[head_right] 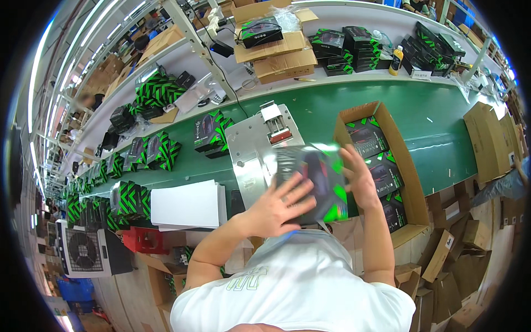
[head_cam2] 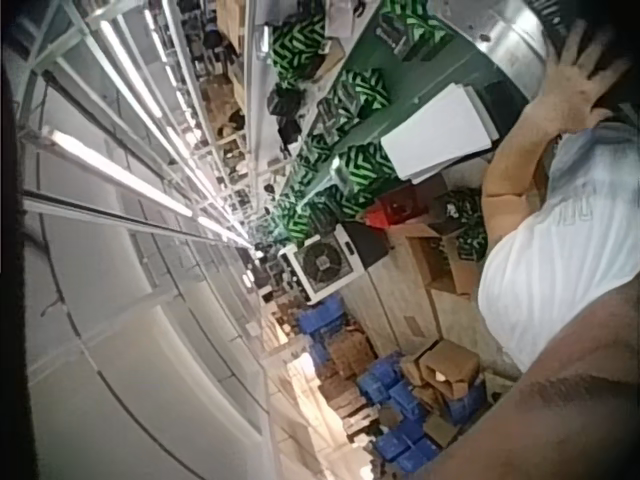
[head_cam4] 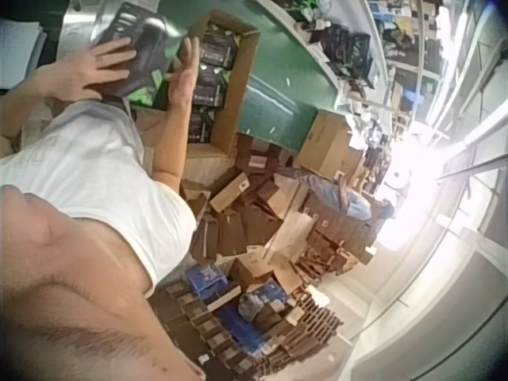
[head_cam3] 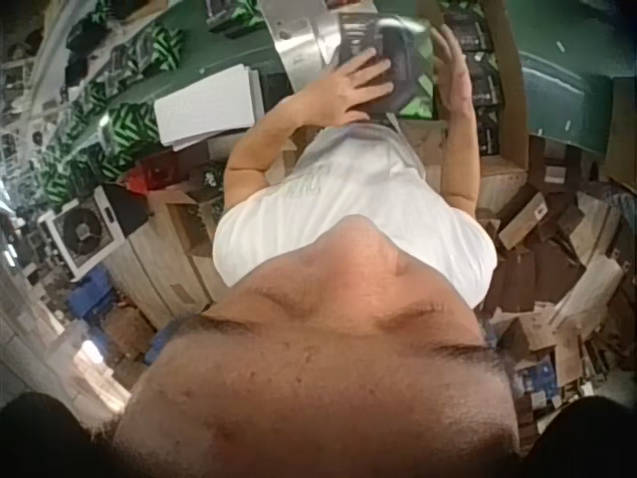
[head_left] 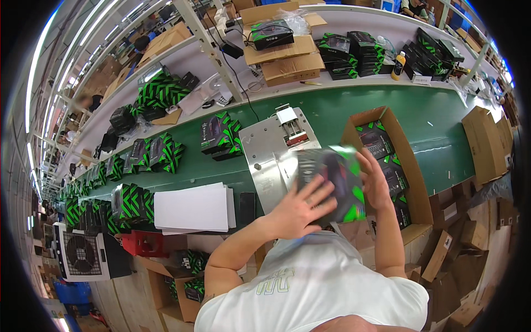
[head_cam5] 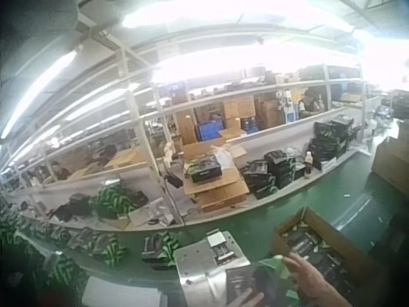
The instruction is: The person arranges cardboard boxes on the table, picks up packaged computer mice from the conveyor belt, opens and closes the product boxes, and packs them into the cardboard boxes.
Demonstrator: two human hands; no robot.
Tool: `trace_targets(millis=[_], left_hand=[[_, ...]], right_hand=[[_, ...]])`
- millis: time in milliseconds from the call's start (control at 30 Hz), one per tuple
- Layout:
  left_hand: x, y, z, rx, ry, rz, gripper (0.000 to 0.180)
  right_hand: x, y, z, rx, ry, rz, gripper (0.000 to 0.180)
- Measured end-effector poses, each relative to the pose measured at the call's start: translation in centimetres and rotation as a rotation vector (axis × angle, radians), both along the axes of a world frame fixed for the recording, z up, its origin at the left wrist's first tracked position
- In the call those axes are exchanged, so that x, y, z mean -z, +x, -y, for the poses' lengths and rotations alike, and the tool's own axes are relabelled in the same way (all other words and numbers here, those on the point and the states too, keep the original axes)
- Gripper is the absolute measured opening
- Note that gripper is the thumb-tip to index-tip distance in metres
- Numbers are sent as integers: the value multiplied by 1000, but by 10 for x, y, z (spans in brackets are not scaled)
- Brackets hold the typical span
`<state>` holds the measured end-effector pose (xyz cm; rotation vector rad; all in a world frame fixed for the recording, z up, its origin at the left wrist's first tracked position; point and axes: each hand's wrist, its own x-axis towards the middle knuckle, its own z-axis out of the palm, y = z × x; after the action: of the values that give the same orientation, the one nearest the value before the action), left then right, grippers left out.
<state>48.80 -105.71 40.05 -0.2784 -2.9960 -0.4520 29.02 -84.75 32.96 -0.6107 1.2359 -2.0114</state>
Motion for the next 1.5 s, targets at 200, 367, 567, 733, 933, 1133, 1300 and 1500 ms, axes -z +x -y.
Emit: trace_targets(millis=[200,367,567,733,933,1133,1300,1500], left_hand=[[7,-17,-2,-334,754,11,32],[0,-23,-50,-275,210,-334,61],[4,-26,-5,-288,369,-205,54],[6,-59,52,-443,-57,-547,57],[14,-79,57,-374,458,-354,52],[3,-75,62,-481,1802,-600,26],[15,-66,79,-450,1726,-613,23],[-39,-22,-18,-29,328,-997,18]], right_hand=[[59,21,-77,308,-325,327,72],[4,61,-66,354,60,-120,92],[-12,54,-64,82,374,-1097,83],[-10,24,31,-31,156,-882,74],[-18,19,32,34,154,-626,89],[-70,48,13,176,180,-559,82],[-63,41,13,55,115,-282,69],[-52,39,-14,8,-54,-86,119]])
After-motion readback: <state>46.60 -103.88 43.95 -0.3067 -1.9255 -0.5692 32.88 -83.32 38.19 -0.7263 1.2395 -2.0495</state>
